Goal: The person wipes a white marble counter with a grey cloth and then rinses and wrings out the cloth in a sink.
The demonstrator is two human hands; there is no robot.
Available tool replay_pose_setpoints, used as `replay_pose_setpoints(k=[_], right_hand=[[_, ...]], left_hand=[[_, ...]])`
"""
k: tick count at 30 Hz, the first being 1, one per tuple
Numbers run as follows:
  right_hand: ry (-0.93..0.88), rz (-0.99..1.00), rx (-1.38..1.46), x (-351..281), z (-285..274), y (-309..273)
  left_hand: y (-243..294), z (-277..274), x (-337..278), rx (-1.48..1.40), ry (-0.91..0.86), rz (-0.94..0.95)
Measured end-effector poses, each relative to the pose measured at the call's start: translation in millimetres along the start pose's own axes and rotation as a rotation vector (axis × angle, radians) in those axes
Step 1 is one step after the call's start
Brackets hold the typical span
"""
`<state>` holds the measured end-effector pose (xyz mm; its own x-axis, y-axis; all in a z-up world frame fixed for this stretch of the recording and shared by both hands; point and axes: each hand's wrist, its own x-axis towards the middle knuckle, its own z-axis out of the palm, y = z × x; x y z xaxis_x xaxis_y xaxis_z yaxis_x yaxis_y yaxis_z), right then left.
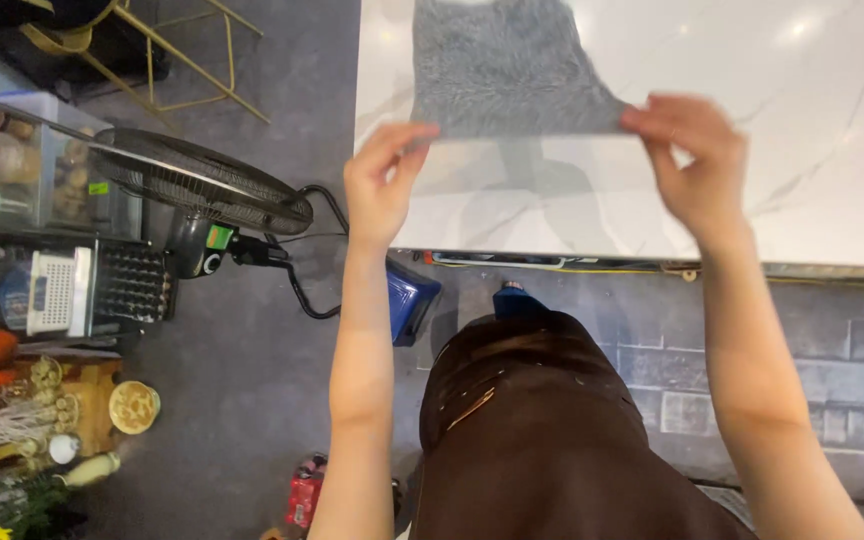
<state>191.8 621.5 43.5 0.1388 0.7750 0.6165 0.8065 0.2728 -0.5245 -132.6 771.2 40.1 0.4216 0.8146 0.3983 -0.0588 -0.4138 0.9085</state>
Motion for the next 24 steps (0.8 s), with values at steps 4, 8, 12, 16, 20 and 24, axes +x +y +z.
replay_pose_setpoints(k=[4,8,12,16,20,24], right_hand=[[-0.202,0.101,-0.014,-53.4,41.6,32.9],[-0.443,0.159,-0.037,-111.2,63.4,27.0],[-0.498,0.377,0.073,-125.4,70.9,17.2],[-0.289,0.409,-0.017,-113.9,90.0,45.1],[-0.058,0.325,-0.200,-59.1,117.3,52.9],[-0.144,0.123,-0.348,-49.9,161.1,58.7]], left_hand=[[-89.1,-4.1,-73.0,0.180,-0.016,-0.170],[-141.3,0.8,-154.9,0.242,-0.062,-0.504],[-146.0,3.2,-158.8,0.399,-0.039,-0.525],[-144.2,14.7,-104.8,0.329,0.029,-0.461],[-139.5,37.9,-48.1,0.502,0.242,-0.324],[-156.2,68.4,-45.2,0.681,0.163,-0.035]])
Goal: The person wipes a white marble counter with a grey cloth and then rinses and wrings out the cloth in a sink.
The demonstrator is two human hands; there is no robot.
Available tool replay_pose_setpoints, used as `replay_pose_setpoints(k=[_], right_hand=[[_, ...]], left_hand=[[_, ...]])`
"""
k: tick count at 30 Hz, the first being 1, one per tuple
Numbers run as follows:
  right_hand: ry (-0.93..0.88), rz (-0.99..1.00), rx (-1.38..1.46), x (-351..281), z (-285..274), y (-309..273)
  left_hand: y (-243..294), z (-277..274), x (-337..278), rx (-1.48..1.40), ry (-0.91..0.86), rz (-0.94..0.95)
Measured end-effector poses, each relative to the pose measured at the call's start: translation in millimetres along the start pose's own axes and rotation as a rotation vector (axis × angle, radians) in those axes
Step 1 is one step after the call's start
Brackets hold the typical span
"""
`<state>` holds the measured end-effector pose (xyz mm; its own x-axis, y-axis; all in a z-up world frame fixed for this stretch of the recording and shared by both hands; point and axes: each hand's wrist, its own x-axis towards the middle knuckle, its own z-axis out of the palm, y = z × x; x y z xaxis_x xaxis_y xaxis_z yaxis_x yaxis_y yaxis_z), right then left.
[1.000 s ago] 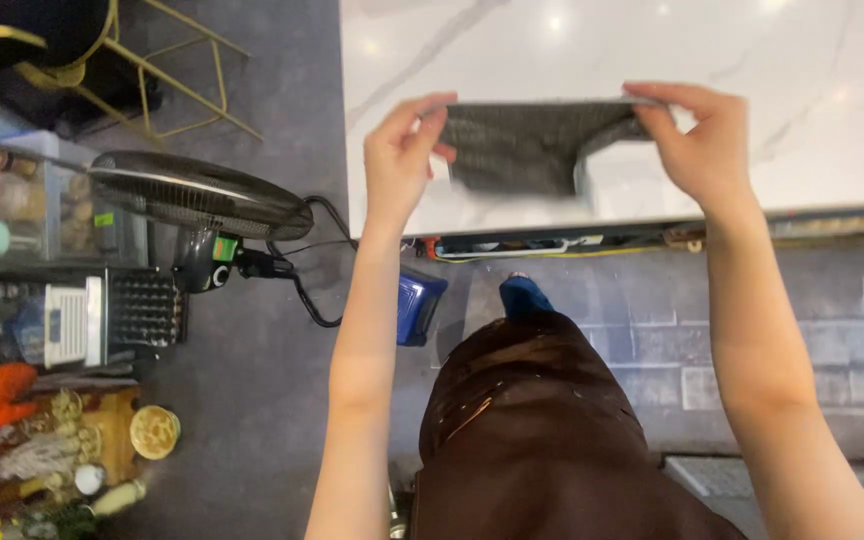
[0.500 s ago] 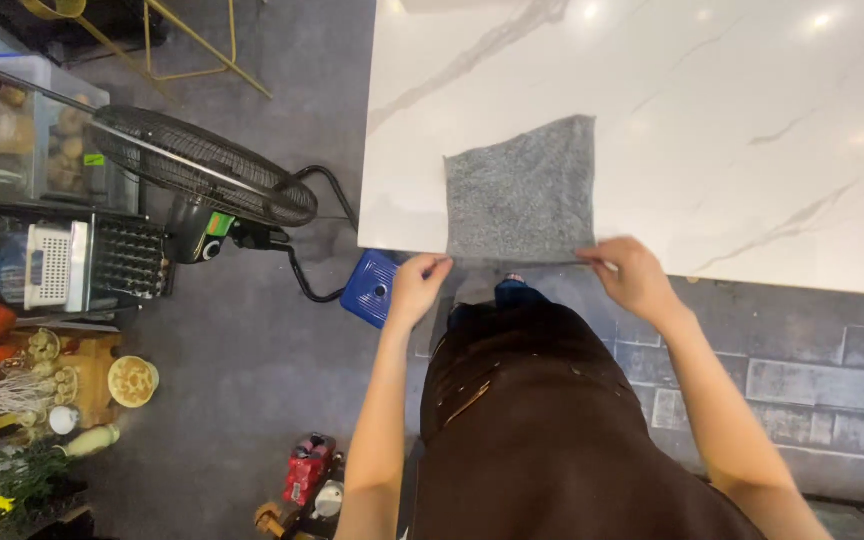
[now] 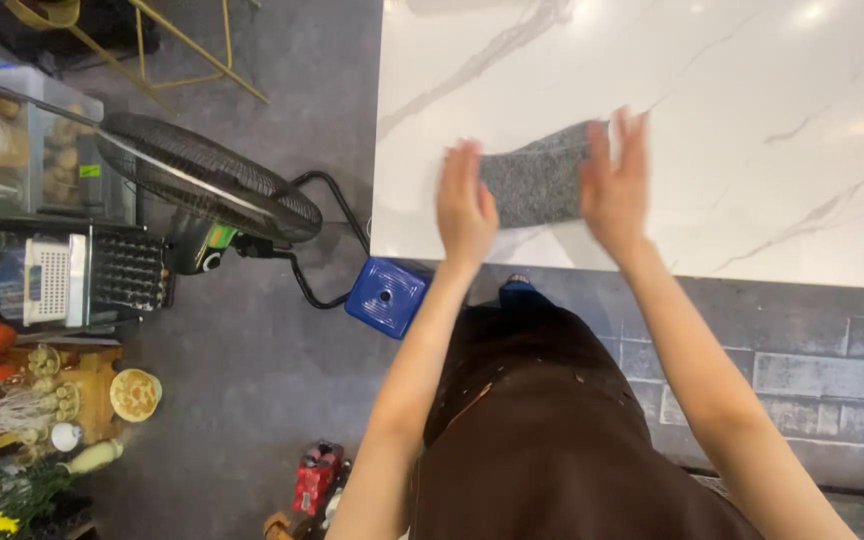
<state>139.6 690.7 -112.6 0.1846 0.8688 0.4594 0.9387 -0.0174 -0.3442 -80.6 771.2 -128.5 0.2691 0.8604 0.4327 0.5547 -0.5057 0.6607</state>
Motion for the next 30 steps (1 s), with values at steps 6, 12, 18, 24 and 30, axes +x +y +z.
replay_pose_setpoints(k=[6,12,18,24,30], right_hand=[[-0.255,0.044,-0.054,-15.5,57.1,-5.5],[-0.298,0.081,-0.108,-69.0,68.9,-70.8],[-0.383,0.068,-0.111,-79.9,98.9,-155.9],[-0.436,0.055,-0.102,-4.1,137.9,-153.4],[-0.404,0.046,-0.087,107.7,206.0,-116.7]], left_hand=[[1.1,46.9,-14.0,0.220,-0.283,0.136],[-25.8,-16.3,-64.7,0.295,-0.401,0.094],[-68.6,-72.3,-100.3,0.353,-0.473,0.030],[-95.2,-62.2,-20.8,0.310,-0.487,0.048],[-149.8,-18.7,98.6,0.346,-0.440,0.097]])
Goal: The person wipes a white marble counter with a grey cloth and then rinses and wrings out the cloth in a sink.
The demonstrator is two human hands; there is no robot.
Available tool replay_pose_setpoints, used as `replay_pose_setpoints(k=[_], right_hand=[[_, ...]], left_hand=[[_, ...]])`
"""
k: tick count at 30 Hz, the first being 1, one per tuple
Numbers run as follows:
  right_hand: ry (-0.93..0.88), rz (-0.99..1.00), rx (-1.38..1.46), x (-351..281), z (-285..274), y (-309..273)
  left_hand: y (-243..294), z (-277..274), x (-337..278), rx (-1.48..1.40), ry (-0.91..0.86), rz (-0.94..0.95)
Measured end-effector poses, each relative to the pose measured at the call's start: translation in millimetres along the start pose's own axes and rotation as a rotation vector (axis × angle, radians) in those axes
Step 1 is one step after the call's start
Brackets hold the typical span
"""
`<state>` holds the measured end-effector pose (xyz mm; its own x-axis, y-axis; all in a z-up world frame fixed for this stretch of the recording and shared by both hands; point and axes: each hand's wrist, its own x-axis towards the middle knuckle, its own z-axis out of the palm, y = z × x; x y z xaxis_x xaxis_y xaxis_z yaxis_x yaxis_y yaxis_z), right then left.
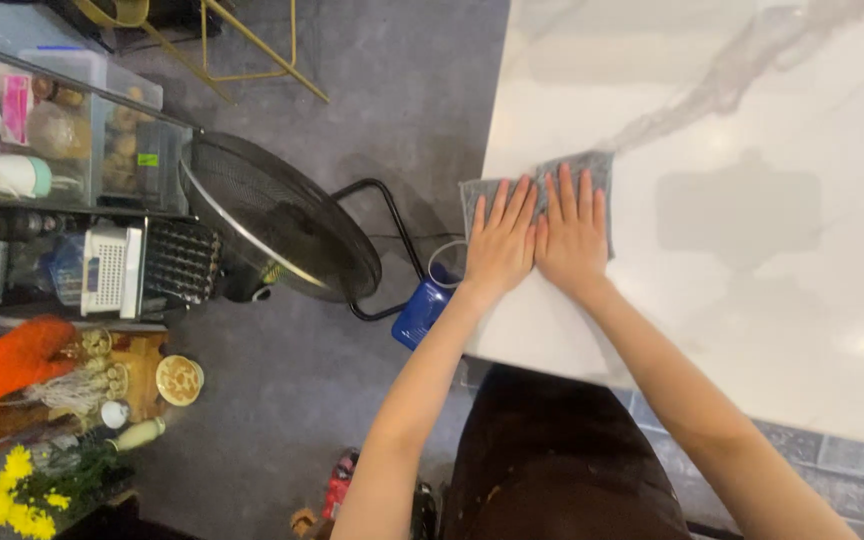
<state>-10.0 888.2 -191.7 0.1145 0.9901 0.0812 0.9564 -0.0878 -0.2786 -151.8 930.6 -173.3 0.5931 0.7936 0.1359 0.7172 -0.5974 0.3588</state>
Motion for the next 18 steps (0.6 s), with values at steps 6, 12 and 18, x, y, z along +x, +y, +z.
replay_pose_setpoints(k=[6,12,18], right_hand=[[0.001,0.053,0.048,133.4,1.6,27.8],[0.033,0.090,0.056,214.2,4.8,40.7],[0.097,0.089,0.022,177.1,6.9,33.7]], left_hand=[[-52.0,17.6,131.8,-0.017,-0.010,0.022],[-97.8,37.0,214.5,-0.327,0.035,0.087],[-84.4,45.7,171.8,-0.190,0.113,0.112]])
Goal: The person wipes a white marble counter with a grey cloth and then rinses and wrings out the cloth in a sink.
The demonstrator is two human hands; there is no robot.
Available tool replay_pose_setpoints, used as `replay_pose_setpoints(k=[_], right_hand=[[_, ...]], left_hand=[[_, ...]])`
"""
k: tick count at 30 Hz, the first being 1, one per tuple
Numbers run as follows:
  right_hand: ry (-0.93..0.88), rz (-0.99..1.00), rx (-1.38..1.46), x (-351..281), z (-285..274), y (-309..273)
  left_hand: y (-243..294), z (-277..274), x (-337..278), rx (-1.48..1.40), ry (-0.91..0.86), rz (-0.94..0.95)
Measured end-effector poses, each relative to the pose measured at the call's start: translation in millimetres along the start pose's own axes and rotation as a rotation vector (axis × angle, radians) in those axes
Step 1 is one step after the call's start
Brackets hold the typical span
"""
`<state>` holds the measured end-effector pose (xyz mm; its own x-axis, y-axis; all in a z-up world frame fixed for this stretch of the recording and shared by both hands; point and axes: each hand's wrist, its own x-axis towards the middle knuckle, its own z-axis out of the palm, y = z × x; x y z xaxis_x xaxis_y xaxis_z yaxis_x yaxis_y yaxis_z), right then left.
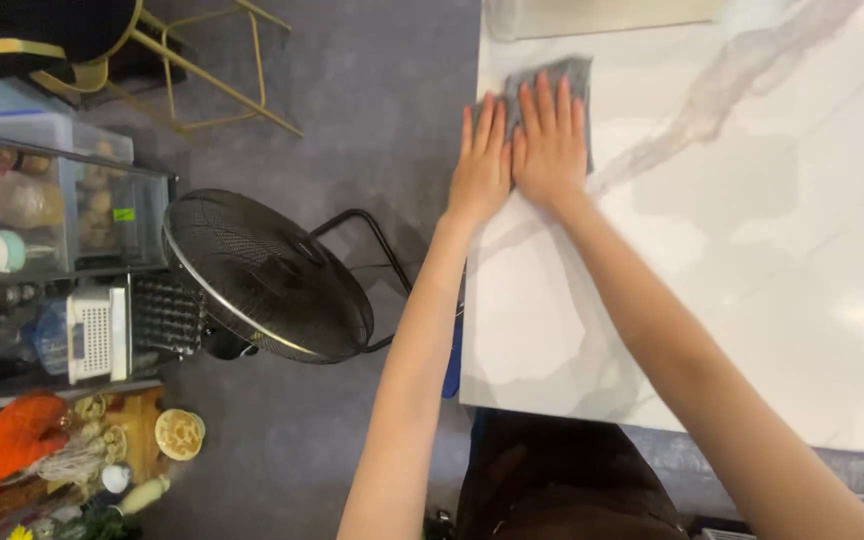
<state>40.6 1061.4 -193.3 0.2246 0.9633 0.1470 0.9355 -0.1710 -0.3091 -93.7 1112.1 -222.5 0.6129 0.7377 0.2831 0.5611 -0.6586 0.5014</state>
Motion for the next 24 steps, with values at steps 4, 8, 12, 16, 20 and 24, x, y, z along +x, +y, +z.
replay_pose_setpoints(k=[4,8,12,16,20,24], right_hand=[[-0.006,0.006,0.003,-120.2,-10.5,-40.2],[0.000,-0.008,0.009,-267.1,-43.5,-87.6],[-0.043,0.072,0.039,-378.2,-62.4,-101.5],[-0.069,0.220,0.027,-394.6,-69.1,-57.8],[0.020,0.213,0.009,-336.7,-73.4,-0.5],[0.051,0.167,0.004,-245.6,-63.9,68.4]], left_hand=[[50.3,-38.1,-121.7,-0.113,-0.085,-0.067],[119.2,-80.3,-262.6,-0.082,-0.164,-0.105],[179.1,-67.6,-365.4,0.251,-0.293,-0.104],[214.0,-47.2,-331.8,0.085,-0.286,-0.028],[210.7,-17.4,-252.8,0.063,-0.247,0.085],[201.2,21.5,-148.9,0.101,-0.210,0.101]])
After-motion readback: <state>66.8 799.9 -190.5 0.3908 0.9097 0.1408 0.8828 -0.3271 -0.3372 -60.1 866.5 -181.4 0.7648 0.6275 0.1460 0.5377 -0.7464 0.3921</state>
